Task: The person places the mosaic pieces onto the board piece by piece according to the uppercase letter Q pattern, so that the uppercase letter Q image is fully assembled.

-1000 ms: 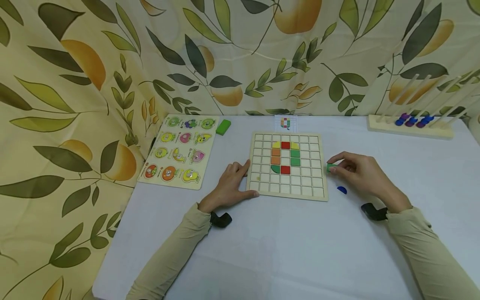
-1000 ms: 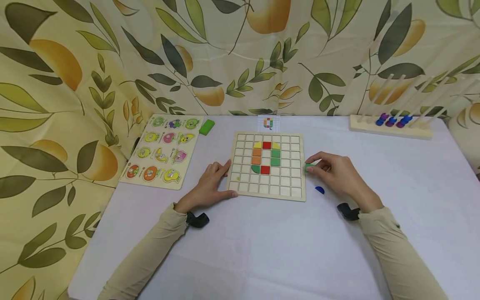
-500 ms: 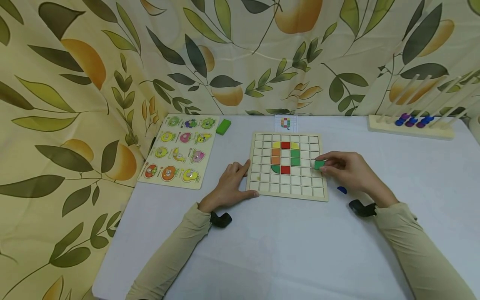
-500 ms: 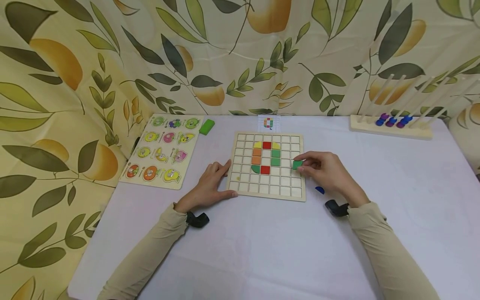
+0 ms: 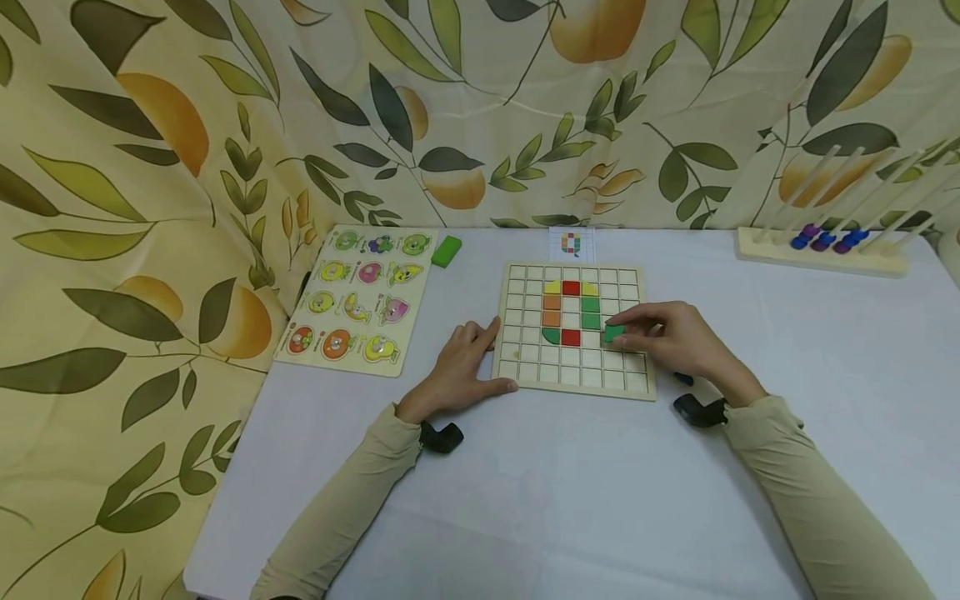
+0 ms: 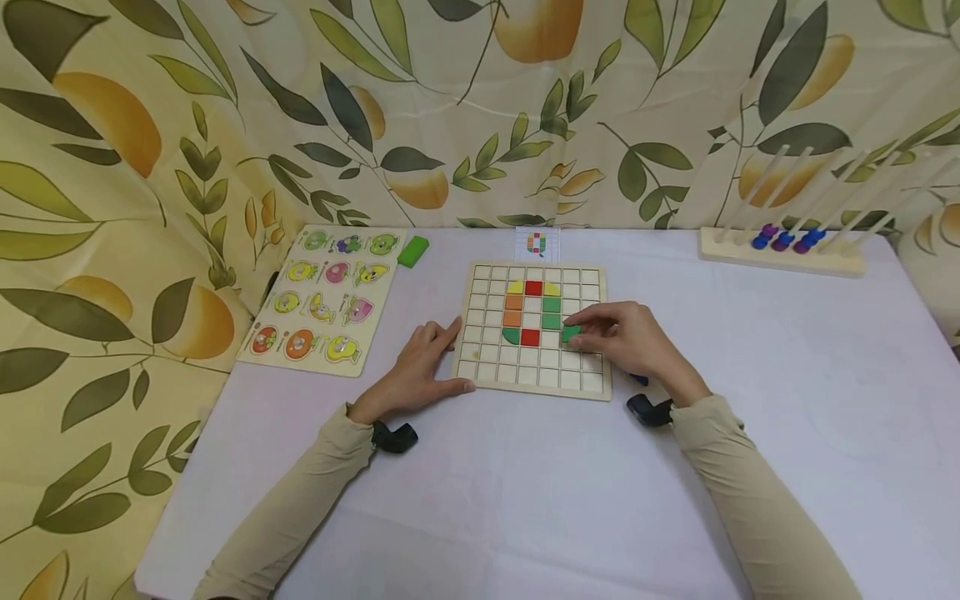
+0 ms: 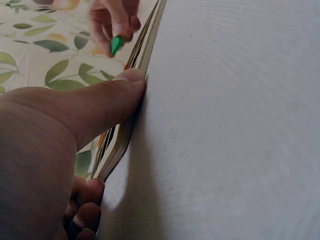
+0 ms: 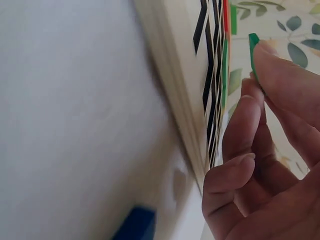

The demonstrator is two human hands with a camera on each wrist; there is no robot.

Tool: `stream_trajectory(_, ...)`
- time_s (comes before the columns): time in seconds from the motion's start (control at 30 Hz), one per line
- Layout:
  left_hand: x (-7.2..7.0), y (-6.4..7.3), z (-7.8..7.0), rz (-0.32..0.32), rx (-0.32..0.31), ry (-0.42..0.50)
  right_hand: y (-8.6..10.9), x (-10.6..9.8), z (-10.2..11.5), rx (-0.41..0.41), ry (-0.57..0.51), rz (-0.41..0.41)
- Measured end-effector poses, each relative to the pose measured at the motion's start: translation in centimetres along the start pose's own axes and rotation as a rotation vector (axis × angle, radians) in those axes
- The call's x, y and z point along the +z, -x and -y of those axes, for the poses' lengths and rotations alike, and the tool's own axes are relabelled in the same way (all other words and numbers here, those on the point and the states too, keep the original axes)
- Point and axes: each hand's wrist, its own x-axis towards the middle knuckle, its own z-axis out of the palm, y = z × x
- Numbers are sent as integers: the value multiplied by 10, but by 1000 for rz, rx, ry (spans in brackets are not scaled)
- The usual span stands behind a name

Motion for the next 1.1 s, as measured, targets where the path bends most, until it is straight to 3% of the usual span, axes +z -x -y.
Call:
stream_trajectory(0.4, 0, -2, 0, 4, -21, 0, -15, 11, 10, -26, 32, 53)
stream_trajectory(0.63, -2, -1, -3, 1, -19, -1, -18, 15, 11, -62, 55, 46)
stream_trajectory(1.1, -2, 1, -3, 5, -32, 4, -20, 20, 13, -49, 48, 44)
